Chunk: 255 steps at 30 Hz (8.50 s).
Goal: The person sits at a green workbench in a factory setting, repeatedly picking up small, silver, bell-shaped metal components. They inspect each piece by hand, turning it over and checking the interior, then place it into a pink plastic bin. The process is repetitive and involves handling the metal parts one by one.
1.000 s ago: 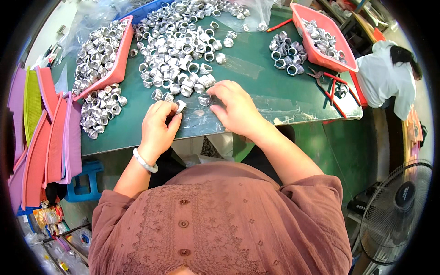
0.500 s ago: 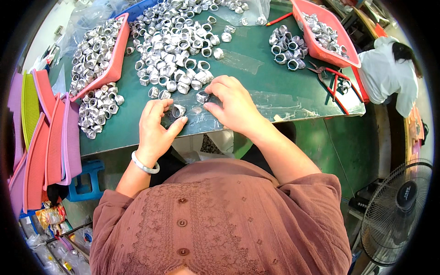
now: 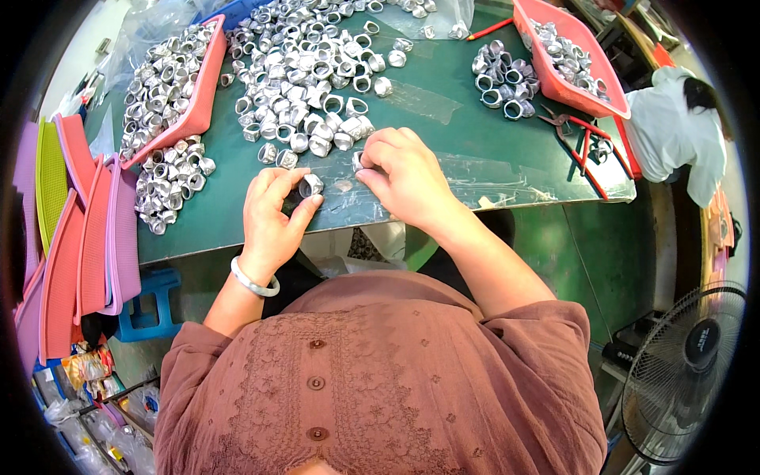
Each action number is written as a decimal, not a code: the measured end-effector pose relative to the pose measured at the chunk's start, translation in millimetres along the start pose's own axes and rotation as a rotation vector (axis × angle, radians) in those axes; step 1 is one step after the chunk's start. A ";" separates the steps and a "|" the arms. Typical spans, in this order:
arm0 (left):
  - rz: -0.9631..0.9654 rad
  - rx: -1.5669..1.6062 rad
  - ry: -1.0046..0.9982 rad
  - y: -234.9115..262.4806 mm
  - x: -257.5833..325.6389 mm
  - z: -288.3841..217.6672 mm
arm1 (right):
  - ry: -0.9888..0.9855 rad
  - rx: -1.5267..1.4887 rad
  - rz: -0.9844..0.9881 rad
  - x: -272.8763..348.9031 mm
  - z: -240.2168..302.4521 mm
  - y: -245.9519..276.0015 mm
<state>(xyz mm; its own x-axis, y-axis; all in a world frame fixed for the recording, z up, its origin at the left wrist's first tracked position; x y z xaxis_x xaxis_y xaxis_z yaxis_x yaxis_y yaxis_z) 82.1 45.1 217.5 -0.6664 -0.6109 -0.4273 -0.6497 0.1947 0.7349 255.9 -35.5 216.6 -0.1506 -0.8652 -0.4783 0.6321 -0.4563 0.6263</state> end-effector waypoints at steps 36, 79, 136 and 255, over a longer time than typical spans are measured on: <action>0.071 0.047 -0.033 -0.8 1.1 -2.2 | -0.057 0.032 -0.041 2.7 -3.7 4.0; 0.260 1.607 0.684 -32.0 -10.6 -2.7 | 0.157 0.134 0.097 -34.6 21.1 14.0; 0.362 1.498 0.589 -31.8 -8.1 -0.5 | -0.579 -1.298 0.295 -8.2 10.4 -19.6; 0.117 1.084 0.314 -11.3 -2.4 -14.6 | -0.190 -1.066 0.073 -4.7 33.3 -14.1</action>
<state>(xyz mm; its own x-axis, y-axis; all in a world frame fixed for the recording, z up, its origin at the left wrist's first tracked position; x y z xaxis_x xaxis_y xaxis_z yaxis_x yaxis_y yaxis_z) 96.4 33.1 217.9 -0.7218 -0.6812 -0.1224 -0.6656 0.7317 -0.1469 222.4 -31.9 230.5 -0.1436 -0.9428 -0.3007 0.9654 -0.0666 -0.2520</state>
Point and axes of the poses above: each hand's wrist, its own x-axis away from the middle knuckle, its own y-axis out of the back of the hand, z = x × y, the point moved 5 cm from there along -x, towards the middle knuckle, and after that the axes turned 2 degrees about -x, right-handed, at the moved point
